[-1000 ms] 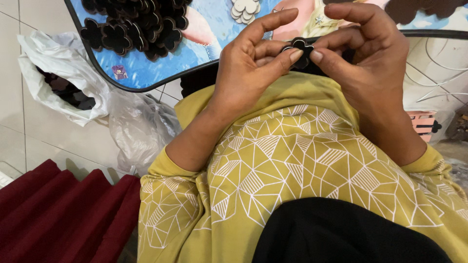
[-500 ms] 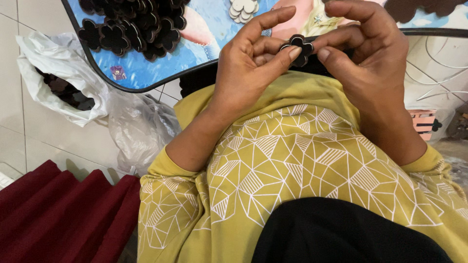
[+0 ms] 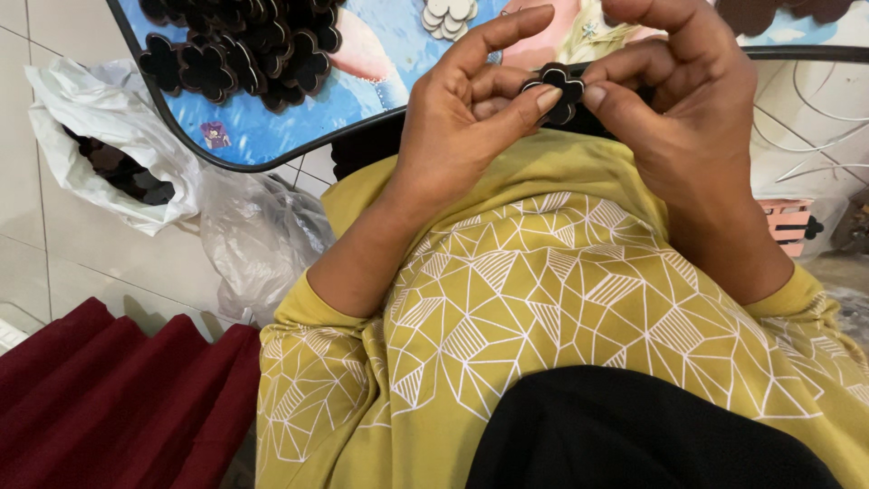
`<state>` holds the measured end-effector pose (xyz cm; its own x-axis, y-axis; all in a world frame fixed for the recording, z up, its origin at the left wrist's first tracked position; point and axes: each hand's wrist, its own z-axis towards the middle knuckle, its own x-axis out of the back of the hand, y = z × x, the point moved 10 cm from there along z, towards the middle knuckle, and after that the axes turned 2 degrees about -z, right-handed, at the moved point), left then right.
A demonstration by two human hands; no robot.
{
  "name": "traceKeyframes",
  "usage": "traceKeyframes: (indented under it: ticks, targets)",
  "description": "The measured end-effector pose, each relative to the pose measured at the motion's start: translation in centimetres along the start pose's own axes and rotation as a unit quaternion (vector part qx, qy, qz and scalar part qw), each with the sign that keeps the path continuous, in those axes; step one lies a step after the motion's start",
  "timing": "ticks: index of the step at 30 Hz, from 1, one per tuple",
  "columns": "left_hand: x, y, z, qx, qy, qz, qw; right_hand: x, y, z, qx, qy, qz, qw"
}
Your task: The person sits with a tray of flower-shaped cut pieces resting on their lap. They pick up individual flower pieces one at a time, align them between the fingers, and stack or arrange them into piles on the tray, occasionally reaching across the tray to place pieces with others of the same color.
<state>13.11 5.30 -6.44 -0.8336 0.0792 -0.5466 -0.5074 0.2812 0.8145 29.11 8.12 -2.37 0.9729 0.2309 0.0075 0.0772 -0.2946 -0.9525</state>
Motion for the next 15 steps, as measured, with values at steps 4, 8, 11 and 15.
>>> traceKeyframes:
  ticks: [4, 8, 11, 15]
  targets:
    - [-0.04, -0.07, 0.01, -0.007, -0.002, -0.004, 1.000, 0.16, 0.20, 0.23, 0.004, -0.002, 0.016, 1.000]
    - [0.01, -0.09, -0.02, -0.011, 0.001, -0.008, 1.000, 0.04, 0.14, 0.23, 0.021, -0.015, 0.010, 1.000]
    - [0.11, 0.01, -0.09, -0.015, 0.007, -0.008, 1.000, 0.19, 0.31, 0.21, 0.012, -0.005, 0.007, 1.000]
    - [0.25, -0.03, -0.14, -0.016, 0.019, 0.005, 1.000, 0.08, 0.21, 0.08, 0.001, -0.001, 0.002, 1.000]
